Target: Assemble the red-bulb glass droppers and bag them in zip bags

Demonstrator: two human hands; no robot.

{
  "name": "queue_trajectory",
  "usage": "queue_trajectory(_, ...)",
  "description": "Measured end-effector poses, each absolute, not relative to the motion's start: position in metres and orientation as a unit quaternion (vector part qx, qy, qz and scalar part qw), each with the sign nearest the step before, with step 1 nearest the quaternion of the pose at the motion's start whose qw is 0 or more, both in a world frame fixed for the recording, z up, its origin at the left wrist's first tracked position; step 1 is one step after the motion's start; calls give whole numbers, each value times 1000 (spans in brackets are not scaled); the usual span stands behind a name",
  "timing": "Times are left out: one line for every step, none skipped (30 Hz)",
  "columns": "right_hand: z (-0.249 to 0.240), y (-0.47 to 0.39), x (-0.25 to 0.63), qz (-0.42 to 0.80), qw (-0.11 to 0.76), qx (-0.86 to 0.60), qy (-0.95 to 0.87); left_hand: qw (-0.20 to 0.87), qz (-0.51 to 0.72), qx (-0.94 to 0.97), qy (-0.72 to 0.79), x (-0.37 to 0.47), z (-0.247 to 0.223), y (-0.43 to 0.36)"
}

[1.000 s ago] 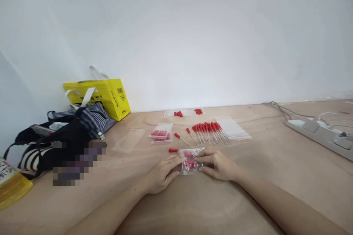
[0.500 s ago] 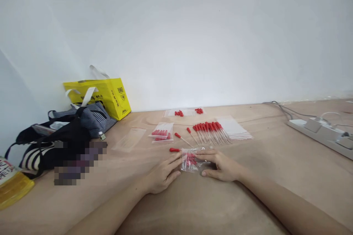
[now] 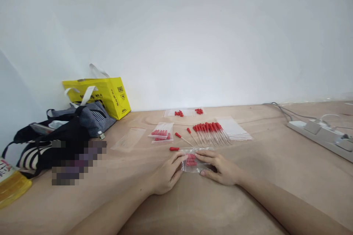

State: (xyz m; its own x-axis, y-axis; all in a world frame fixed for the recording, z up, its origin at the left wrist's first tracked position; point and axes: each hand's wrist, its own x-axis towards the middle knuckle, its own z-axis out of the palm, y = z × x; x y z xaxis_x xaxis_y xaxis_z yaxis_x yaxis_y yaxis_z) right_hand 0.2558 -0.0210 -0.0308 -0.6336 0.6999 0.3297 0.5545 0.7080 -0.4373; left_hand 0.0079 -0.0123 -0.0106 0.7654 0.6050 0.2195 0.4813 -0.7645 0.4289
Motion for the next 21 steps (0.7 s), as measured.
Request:
queue_trajectory(-31, -21, 256, 150, 244, -353, -890, 183, 178, 921, 295, 7, -12, -12)
queue_trajectory(-31, -21, 256, 154, 243, -354, -890, 187, 179, 919, 298, 7, -14, -11)
queue_trajectory(-32, -21, 256, 157, 242, -355, -889, 187, 178, 918, 302, 6, -16, -11)
queue_trajectory(-31, -21, 256, 161, 239, -356, -889, 184, 175, 917, 307, 6, -17, -10)
queue_trajectory(-31, -21, 256, 163, 236, -358, -888, 180, 172, 917, 312, 5, -18, -9)
queue_trajectory(-31, -21, 256, 164, 234, -361, -888, 176, 169, 917, 315, 5, -19, -9)
queue_trajectory(-31, -21, 256, 164, 232, -363, -887, 173, 167, 918, 315, 5, -19, -8)
queue_trajectory(-31, -21, 256, 162, 232, -364, -887, 172, 166, 919, 313, 6, -18, -8)
queue_trajectory(-31, -21, 255, 161, 231, -363, -888, 173, 166, 920, 309, 6, -17, -8)
queue_trajectory(-31, -21, 255, 159, 231, -360, -890, 175, 167, 921, 304, 7, -16, -7)
queue_trajectory(-31, -21, 255, 158, 231, -355, -892, 177, 171, 921, 301, 8, -15, -7)
queue_trajectory(-31, -20, 255, 158, 230, -351, -894, 179, 174, 921, 299, 8, -14, -7)
queue_trajectory(-31, -20, 255, 157, 229, -348, -896, 181, 176, 921, 297, 9, -13, -7)
queue_trajectory(-30, -20, 255, 156, 227, -345, -897, 181, 177, 920, 299, 9, -13, -7)
queue_trajectory(-30, -20, 255, 154, 224, -344, -899, 180, 174, 919, 305, 9, -13, -7)
queue_trajectory(-29, -21, 255, 150, 221, -345, -900, 178, 166, 918, 314, 9, -14, -8)
queue_trajectory(-29, -21, 255, 145, 218, -347, -901, 176, 152, 918, 322, 9, -14, -9)
queue_trajectory(-28, -21, 255, 140, 216, -350, -901, 173, 136, 919, 328, 9, -14, -10)
queue_trajectory(-28, -22, 255, 135, 212, -355, -900, 170, 121, 920, 331, 9, -14, -11)
queue_trajectory(-27, -22, 255, 132, 206, -360, -900, 166, 108, 922, 331, 9, -13, -12)
queue_trajectory(-26, -22, 255, 130, 198, -365, -900, 163, 101, 925, 328, 8, -13, -13)
